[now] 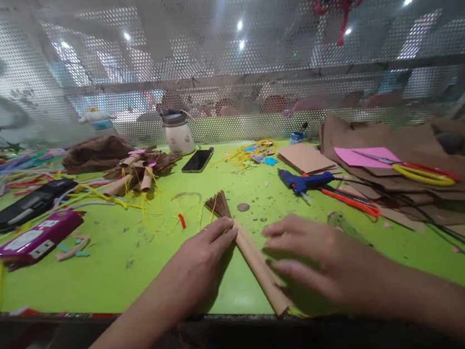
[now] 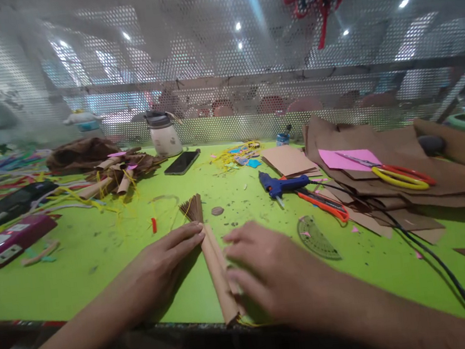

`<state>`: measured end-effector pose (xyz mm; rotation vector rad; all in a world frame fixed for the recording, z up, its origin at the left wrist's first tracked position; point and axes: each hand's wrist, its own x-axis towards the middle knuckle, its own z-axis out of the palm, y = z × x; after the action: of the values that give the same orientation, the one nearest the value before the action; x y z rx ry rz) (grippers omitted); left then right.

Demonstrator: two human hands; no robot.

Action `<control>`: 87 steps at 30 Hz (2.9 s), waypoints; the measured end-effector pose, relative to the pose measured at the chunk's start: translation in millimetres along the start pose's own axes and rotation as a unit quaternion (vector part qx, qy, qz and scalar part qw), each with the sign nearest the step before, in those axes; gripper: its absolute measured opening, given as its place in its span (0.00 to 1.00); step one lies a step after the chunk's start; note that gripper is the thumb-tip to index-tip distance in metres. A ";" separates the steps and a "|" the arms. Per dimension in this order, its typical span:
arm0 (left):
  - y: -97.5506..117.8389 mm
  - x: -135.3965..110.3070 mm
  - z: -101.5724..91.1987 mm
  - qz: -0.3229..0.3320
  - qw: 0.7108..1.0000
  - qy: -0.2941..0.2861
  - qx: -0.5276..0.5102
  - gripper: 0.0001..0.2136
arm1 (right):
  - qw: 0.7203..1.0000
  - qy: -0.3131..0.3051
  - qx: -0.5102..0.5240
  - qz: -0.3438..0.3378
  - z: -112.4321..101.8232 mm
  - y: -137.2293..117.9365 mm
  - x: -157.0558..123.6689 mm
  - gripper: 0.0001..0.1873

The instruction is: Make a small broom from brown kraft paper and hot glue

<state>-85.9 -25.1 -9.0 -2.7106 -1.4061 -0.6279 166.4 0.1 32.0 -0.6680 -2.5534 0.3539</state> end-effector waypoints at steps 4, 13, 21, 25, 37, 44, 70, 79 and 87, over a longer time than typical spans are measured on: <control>2.7 3.5 -2.5 -0.002 1.000 0.003 -0.001 0.18 | 0.984 0.041 -0.153 0.078 -40.3 84.2 15.8 0.13; 11.0 11.7 -12.5 0.015 1.000 -0.013 0.005 0.15 | 0.989 0.004 -0.141 0.037 -37.0 86.4 9.0 0.13; 11.4 11.8 -9.4 0.015 1.000 -0.010 0.013 0.14 | 0.993 -0.091 0.006 -0.074 3.1 -1.7 -1.0 0.09; 11.6 13.0 -9.8 0.014 1.000 -0.022 0.012 0.15 | 0.992 -0.084 0.024 -0.093 9.2 -4.6 -6.2 0.11; 29.1 18.4 -12.9 -0.051 0.998 -0.028 0.000 0.13 | 0.991 -0.051 0.031 -0.119 20.7 3.5 -23.8 0.19; 44.8 16.1 -12.9 -0.101 0.995 -0.026 0.002 0.19 | 0.991 -0.069 -0.016 -0.115 21.2 6.5 -28.3 0.25; 48.6 12.2 -11.4 -0.133 0.990 -0.034 0.019 0.25 | 0.994 -0.039 -0.035 -0.097 17.5 -2.5 -27.3 0.14; 44.7 9.1 -10.9 -0.119 0.992 -0.022 0.028 0.26 | 0.983 0.043 -0.094 -0.149 35.0 5.9 -28.4 0.09; 45.1 13.7 -12.4 -0.061 0.994 -0.035 0.078 0.22 | 0.984 -0.002 -0.064 -0.166 24.3 1.8 -22.6 0.09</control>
<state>-47.5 -43.7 14.6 -2.5641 -1.5761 -0.4113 172.2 -13.1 2.0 -0.2748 -2.6476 0.0792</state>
